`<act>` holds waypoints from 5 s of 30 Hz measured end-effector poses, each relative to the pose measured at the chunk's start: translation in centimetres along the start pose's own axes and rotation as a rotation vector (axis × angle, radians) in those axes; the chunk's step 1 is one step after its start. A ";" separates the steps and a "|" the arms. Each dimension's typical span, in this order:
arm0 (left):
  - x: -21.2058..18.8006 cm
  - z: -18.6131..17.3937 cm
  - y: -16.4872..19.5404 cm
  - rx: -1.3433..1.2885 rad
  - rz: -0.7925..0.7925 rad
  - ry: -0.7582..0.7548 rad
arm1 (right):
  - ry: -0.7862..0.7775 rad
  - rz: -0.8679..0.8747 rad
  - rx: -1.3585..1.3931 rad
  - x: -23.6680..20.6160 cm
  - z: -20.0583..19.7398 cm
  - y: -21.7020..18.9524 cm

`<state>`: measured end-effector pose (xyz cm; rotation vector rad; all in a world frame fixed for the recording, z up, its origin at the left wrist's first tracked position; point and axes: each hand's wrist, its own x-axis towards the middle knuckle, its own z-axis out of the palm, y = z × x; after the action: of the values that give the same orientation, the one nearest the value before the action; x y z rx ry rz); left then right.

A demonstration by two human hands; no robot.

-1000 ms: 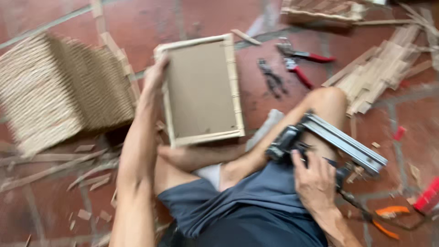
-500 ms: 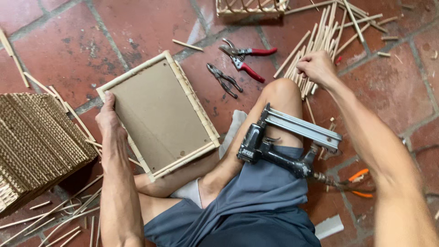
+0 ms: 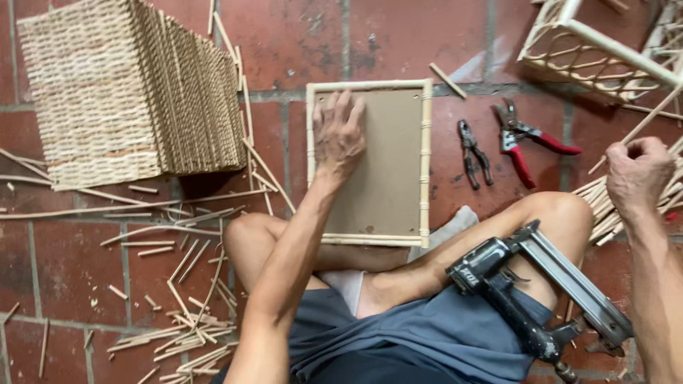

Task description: The person sits on the floor and assembles a rectangular bamboo frame by attaching a woven mat to a cardboard backing. They use a pneumatic nail gun to secure bamboo strips around the edges and add diagonal supports, then place the finished unit into a larger bamboo structure.

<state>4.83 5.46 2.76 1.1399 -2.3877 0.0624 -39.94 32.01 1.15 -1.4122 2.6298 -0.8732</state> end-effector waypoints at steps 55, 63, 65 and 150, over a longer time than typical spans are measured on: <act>3.9 4.3 0.5 -0.153 0.018 -0.197 | -0.448 0.189 0.936 10.1 18.1 -27.1; 4.6 3.7 1.2 -0.116 0.016 -0.151 | -0.245 -0.307 0.386 6.1 7.3 -28.2; 4.3 4.0 1.2 -0.147 -0.006 -0.162 | -0.326 -0.285 0.379 0.5 1.0 -26.3; 3.9 5.3 -2.8 -0.883 -0.346 0.144 | -0.321 -0.928 -0.294 2.7 5.9 -35.2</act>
<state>2.62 -0.48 -0.62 1.0109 -1.7215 -0.8936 -13.20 12.02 13.99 -2.6410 1.8511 -0.2038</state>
